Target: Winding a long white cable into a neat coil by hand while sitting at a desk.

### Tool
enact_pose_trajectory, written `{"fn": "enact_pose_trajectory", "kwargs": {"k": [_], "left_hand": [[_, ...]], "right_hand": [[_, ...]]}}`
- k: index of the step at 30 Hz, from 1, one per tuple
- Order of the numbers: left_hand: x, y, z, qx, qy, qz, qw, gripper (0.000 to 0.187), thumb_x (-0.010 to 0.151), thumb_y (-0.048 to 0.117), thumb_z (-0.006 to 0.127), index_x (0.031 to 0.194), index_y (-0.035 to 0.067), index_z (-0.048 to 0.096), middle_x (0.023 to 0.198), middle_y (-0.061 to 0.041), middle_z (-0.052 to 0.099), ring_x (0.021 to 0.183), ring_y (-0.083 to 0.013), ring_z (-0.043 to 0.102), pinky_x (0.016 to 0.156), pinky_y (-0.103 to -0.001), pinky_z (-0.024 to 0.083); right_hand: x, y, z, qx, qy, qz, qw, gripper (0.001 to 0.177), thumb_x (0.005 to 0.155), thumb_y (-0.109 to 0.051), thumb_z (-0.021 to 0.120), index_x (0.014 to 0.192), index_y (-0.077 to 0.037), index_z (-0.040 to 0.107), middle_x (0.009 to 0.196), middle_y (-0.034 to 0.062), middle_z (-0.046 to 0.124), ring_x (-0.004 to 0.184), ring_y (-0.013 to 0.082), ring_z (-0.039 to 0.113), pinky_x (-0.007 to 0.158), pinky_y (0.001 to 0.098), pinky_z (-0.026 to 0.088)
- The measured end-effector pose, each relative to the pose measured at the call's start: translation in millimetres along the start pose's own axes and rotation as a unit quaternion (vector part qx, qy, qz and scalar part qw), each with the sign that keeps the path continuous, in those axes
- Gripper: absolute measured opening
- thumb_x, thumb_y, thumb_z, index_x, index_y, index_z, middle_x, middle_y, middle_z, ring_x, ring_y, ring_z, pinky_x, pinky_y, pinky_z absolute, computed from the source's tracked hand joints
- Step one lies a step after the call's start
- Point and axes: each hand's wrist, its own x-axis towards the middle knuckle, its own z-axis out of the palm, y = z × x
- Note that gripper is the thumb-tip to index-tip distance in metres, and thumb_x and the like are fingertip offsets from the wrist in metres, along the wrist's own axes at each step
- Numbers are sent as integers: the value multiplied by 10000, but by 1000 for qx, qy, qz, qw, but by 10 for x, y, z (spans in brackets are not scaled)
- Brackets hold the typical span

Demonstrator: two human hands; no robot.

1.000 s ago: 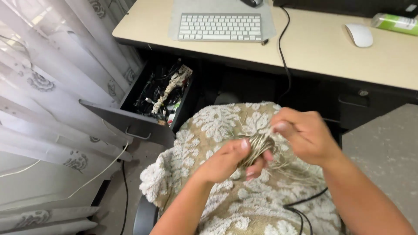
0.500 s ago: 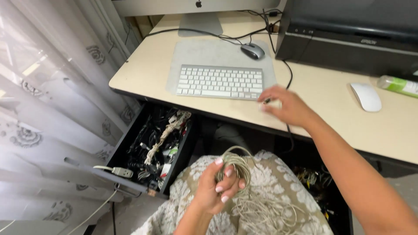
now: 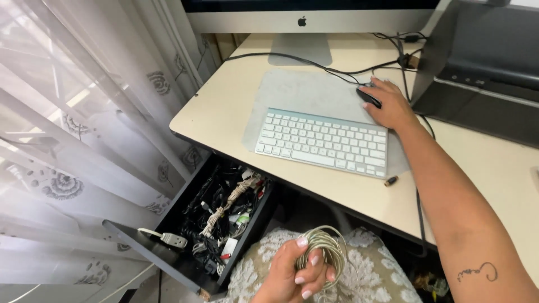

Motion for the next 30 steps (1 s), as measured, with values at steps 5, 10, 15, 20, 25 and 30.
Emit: {"fn": "enact_pose_trajectory", "kwargs": {"k": [5,10,15,20,25,30], "left_hand": [[154,32,7,38,113,-4,993,356,996,236,451,701,56,540,434,20,258,376,-128,352,684,-363,537],[306,-122,-215,14,59,-60,996,372,1022,287,460,725,86,556,445,30,294,372,-125,373,763,-364,547],[307,-149,-141,6,80,-65,995,378,1027,254,459,713,65,552,449,18,294,380,-130,381,738,-363,541],[299,-190,-247,26,53,-69,996,391,1038,269,431,731,77,578,449,22,289,387,-130,411,772,-373,557],[297,-210,-258,7,73,-66,995,377,1022,238,445,715,59,571,443,8,304,380,-146,402,751,-382,545],[302,-197,-207,12,76,-65,995,380,1026,249,449,718,61,565,439,11,298,374,-140,388,753,-381,552]], "right_hand": [[67,-70,16,27,15,21,999,450,951,-201,599,1400,-177,622,1596,54,437,1471,298,357,1209,452,262],[56,28,128,-56,103,66,991,458,886,-221,582,1331,-200,689,1541,9,518,1321,294,497,1014,477,452],[44,27,114,-26,89,24,995,450,917,-184,545,1349,-151,666,1541,0,507,1380,306,443,1102,468,387],[57,171,226,-62,160,-18,985,414,840,-182,613,1227,-206,759,1361,-54,679,1221,244,578,985,395,490],[77,246,269,-49,137,-10,989,427,870,-193,582,1269,-203,736,1392,-50,654,1296,341,538,1052,442,453],[47,183,239,-53,158,-19,986,423,823,-196,602,1211,-204,771,1319,-63,700,1219,256,589,992,397,499]]}}
